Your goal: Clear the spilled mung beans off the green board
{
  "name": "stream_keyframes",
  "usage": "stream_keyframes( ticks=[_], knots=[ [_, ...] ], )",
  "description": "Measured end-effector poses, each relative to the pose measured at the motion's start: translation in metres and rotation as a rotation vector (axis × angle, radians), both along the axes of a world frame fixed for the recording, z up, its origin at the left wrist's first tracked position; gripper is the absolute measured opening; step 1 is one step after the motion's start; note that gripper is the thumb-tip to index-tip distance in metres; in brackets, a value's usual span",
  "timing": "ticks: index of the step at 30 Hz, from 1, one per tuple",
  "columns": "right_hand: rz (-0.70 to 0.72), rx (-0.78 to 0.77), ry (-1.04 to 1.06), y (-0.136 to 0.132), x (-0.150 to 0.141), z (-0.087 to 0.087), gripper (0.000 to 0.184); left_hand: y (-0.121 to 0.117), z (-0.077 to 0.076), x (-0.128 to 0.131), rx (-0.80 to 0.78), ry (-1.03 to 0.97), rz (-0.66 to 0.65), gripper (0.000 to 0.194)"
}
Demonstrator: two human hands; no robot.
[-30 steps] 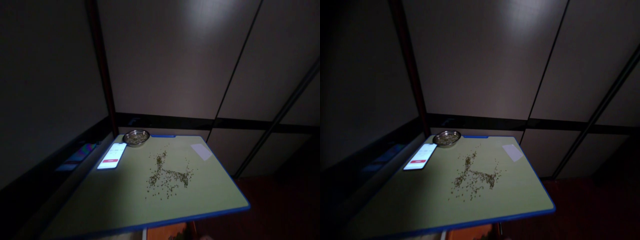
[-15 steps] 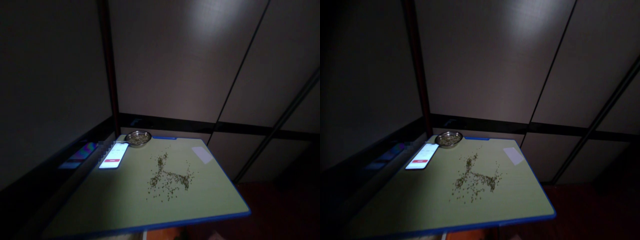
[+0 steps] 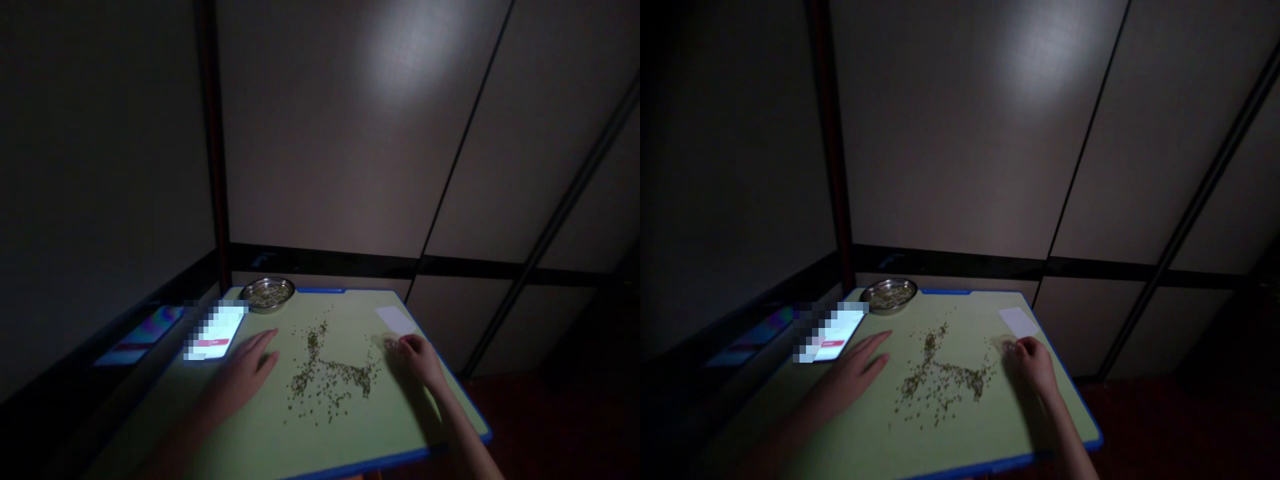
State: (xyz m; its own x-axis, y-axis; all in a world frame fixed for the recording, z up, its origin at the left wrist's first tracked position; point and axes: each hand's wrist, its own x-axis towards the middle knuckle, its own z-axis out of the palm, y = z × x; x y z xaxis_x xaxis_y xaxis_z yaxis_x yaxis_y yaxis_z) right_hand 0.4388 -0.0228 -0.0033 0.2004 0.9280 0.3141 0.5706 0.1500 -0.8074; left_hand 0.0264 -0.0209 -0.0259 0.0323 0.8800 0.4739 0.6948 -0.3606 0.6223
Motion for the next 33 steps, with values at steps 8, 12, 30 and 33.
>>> stream_keyframes(
  ticks=[8, 12, 30, 33],
  knots=[
    [0.011, -0.083, -0.207, 0.044, -0.003, 0.014, 0.018, 0.041, -0.020, 0.020, -0.078, 0.029, 0.015, 0.046],
    [0.170, -0.125, -0.229, 0.030, -0.016, 0.028, 0.014, 0.052, -0.015, 0.015, -0.091, 0.019, 0.016, 0.044],
    [0.876, -0.343, -0.421, -0.046, -0.174, 0.014, 0.019, 0.070, -0.017, 0.005, -0.131, -0.251, 0.048, 0.039],
    [0.759, -0.304, -0.501, -0.028, -0.175, 0.022, 0.020, 0.069, -0.014, 0.005, -0.134, -0.265, 0.054, 0.037]
  ],
)
